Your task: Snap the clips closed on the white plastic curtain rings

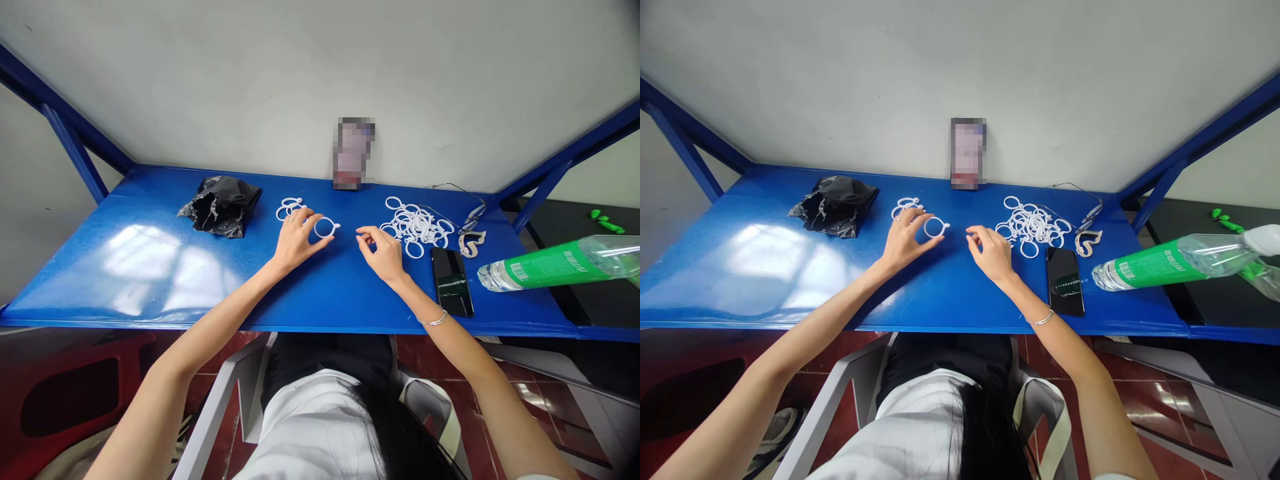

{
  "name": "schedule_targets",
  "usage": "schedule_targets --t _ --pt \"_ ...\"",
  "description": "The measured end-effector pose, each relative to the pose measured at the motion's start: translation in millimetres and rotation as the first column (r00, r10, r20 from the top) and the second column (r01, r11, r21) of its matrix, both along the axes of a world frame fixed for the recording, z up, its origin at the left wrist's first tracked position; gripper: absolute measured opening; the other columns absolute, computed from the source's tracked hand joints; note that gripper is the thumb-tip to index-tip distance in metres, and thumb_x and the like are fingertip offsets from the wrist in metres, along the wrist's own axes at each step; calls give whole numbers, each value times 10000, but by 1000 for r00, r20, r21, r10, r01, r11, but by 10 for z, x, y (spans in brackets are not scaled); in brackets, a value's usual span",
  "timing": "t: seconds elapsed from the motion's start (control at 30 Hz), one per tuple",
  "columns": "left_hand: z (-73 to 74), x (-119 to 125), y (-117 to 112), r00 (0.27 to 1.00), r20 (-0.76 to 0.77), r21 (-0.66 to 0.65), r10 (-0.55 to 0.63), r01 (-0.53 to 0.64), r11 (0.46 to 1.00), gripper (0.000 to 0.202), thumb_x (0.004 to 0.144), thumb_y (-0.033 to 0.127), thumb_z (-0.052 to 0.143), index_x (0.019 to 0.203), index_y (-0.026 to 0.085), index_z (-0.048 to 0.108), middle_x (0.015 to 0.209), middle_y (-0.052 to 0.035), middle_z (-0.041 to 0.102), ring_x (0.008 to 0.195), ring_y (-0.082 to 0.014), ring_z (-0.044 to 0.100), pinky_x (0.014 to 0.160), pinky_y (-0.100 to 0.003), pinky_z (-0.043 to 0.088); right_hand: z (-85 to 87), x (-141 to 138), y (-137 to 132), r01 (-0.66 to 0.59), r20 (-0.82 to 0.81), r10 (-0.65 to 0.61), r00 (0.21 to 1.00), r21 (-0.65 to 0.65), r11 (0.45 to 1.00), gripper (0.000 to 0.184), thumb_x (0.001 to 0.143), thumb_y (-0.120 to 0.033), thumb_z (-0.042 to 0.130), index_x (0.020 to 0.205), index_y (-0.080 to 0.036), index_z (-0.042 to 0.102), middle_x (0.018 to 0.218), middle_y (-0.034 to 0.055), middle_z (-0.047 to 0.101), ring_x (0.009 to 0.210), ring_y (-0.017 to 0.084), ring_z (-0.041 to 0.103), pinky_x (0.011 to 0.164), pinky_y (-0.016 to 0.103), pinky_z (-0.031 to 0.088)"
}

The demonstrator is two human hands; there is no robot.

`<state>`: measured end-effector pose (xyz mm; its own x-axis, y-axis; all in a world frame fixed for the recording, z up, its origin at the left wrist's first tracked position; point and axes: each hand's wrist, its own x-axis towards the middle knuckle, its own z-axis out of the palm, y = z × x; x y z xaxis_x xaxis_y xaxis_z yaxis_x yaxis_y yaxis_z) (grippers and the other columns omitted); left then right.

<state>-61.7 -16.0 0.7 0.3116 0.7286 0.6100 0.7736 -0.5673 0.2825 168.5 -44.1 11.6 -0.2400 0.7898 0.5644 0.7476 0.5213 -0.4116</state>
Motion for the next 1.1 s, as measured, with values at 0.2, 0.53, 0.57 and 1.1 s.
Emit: schedule_targets --t 0.2,0.53,0.57,1.1 --pt "-62 -346 292 947 36 -97 318 -313 945 368 820 502 641 1039 205 636 1141 -162 573 1057 -349 527 838 -455 446 124 323 174 234 246 -229 942 8 972 176 913 -253 489 992 -178 628 1008 132 683 974 320 594 804 454 459" --pt "-245 -496 454 917 -8 -252 400 -389 886 397 837 520 588 1054 189 628 1176 -198 534 1088 -384 494 883 -518 421 112 737 308 317 330 -263 906 -119 941 308 939 -415 459 936 -174 652 947 150 670 1007 366 558 841 556 424" --pt "-240 -492 450 916 -11 -258 400 -389 884 404 840 516 586 1075 189 623 1184 -200 532 1097 -385 492 889 -521 419 101 733 309 319 341 -261 903 -125 940 300 937 -406 469 938 -173 658 945 151 672 1008 367 557 844 560 422" --pt "-37 -93 129 999 -37 -79 4 -7 997 445 907 386 558 1290 162 523 1240 -177 536 1161 -306 503 978 -460 436 325 507 209 349 249 -291 924 -234 908 130 901 -257 507 852 -189 606 795 74 686 800 258 636 748 393 453"
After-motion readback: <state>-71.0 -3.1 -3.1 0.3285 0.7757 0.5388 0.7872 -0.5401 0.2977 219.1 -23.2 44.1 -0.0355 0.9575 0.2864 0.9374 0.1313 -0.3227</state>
